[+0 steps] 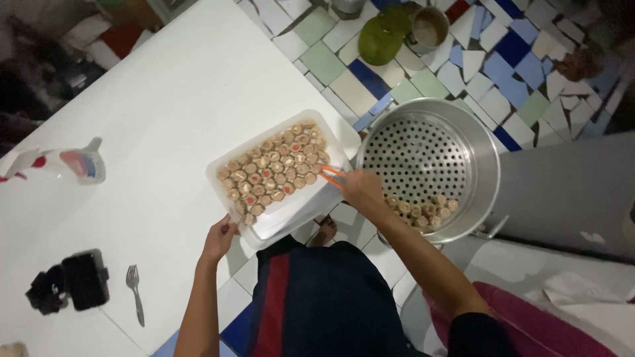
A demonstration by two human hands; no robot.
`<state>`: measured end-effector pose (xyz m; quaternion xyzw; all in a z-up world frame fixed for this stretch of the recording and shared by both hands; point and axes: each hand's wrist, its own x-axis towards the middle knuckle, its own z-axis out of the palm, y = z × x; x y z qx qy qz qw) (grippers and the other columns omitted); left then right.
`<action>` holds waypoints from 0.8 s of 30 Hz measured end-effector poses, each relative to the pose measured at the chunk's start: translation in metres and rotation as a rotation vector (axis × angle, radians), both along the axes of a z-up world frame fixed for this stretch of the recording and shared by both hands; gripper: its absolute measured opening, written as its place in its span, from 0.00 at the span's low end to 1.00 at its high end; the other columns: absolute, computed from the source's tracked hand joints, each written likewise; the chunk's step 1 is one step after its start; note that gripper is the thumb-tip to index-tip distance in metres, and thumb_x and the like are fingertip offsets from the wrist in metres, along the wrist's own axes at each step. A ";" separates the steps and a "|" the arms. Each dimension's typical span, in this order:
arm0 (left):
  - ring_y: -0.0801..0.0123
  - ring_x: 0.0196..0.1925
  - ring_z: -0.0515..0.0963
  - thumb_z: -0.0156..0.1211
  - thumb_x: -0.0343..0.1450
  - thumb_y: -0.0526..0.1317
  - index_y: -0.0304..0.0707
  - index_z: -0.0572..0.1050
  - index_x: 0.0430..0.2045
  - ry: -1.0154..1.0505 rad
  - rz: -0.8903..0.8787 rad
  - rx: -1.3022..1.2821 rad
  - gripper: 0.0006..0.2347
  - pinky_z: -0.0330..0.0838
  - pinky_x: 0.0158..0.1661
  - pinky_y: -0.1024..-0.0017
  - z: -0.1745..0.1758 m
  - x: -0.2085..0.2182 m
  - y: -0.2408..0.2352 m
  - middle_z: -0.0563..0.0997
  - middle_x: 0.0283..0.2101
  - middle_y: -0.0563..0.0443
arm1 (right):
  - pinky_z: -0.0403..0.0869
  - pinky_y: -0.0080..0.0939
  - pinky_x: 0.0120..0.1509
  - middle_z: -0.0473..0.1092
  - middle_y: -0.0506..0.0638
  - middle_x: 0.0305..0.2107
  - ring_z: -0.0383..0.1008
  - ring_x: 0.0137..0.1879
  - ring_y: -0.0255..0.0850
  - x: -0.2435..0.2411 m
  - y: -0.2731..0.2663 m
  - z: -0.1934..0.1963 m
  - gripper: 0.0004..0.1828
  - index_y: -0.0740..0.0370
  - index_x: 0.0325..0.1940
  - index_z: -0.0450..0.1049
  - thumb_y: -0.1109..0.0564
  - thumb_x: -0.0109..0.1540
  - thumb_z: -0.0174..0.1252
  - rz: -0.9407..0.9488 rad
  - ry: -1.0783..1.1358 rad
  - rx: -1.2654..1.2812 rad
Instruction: Using tongs to transfer small food items from a plastic tray into a metal steamer basket.
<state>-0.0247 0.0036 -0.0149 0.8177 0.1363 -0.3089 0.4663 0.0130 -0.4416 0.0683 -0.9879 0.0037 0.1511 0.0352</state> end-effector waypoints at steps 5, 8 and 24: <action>0.49 0.46 0.81 0.52 0.76 0.38 0.31 0.61 0.68 0.007 0.011 0.001 0.23 0.73 0.48 0.56 0.026 0.001 -0.009 0.83 0.39 0.31 | 0.67 0.50 0.38 0.64 0.55 0.34 0.63 0.39 0.51 0.007 0.025 0.288 0.19 0.60 0.43 0.61 0.43 0.64 0.52 -0.221 0.270 0.371; 0.48 0.45 0.81 0.51 0.77 0.37 0.33 0.61 0.68 0.019 0.016 0.000 0.22 0.75 0.45 0.58 0.021 -0.004 -0.004 0.83 0.40 0.30 | 0.76 0.59 0.49 0.73 0.67 0.48 0.75 0.53 0.64 -0.019 -0.022 0.304 0.27 0.64 0.61 0.68 0.43 0.66 0.52 -0.345 0.348 0.352; 0.45 0.49 0.81 0.49 0.78 0.39 0.32 0.58 0.70 0.014 0.024 -0.026 0.23 0.75 0.43 0.60 0.052 0.000 -0.015 0.81 0.44 0.25 | 0.75 0.47 0.29 0.77 0.57 0.28 0.79 0.30 0.48 -0.068 -0.078 0.079 0.29 0.63 0.52 0.75 0.39 0.57 0.55 -0.281 0.403 -0.016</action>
